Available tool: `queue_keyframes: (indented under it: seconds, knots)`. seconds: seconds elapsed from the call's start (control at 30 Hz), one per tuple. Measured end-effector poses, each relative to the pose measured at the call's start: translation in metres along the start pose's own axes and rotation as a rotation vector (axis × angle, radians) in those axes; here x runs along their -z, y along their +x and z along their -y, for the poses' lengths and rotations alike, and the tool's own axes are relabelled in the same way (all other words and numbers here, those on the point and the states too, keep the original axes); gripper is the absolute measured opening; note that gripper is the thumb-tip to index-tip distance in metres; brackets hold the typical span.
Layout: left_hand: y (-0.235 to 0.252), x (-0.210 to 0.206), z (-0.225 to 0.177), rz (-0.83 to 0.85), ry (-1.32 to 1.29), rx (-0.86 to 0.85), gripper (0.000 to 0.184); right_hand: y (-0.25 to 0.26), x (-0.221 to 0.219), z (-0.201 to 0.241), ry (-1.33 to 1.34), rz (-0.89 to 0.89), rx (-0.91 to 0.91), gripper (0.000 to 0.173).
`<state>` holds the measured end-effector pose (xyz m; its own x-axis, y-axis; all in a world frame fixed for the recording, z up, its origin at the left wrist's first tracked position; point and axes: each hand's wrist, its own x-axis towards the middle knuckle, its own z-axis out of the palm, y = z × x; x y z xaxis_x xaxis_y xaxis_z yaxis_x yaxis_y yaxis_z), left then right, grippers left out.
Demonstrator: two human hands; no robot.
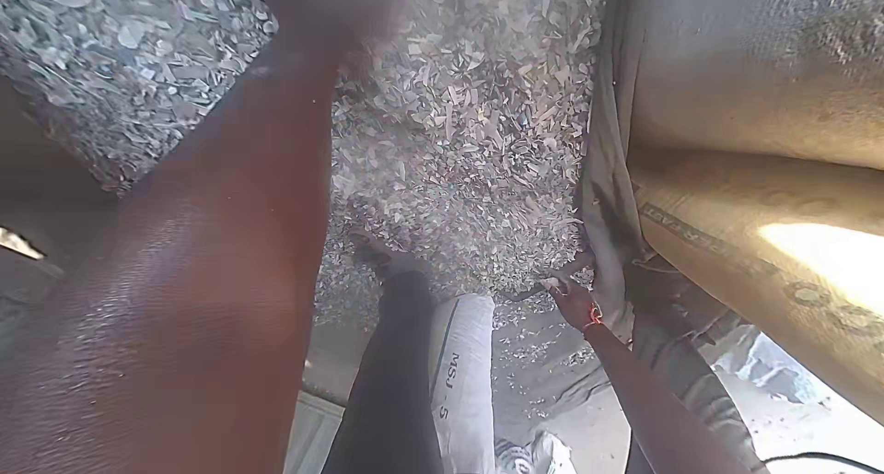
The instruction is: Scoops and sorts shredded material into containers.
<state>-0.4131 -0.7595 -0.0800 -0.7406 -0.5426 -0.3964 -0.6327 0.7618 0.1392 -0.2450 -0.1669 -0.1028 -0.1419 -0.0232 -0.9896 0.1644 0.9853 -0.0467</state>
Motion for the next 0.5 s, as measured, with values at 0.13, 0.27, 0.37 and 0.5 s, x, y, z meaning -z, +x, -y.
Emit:
queue_keyframes:
  seconds: [0.13, 0.27, 0.37, 0.5]
  knots:
    - [-0.039, -0.004, -0.026, 0.071, 0.004, 0.081, 0.090, -0.004, -0.019, -0.011, -0.015, 0.126, -0.065, 0.049]
    - [-0.086, -0.037, -0.053, 0.155, -0.106, 0.133, 0.082, -0.023, -0.009, 0.000, 0.078, 0.100, -0.041, 0.048]
    - [-0.129, -0.075, -0.066, 0.241, -0.161, 0.178, 0.082, -0.027, -0.005, 0.004, 0.232, 0.022, 0.045, 0.046]
    - [-0.203, -0.141, -0.093, 0.382, -0.277, 0.193, 0.082, -0.027, 0.003, -0.005, 0.377, -0.044, 0.062, 0.042]
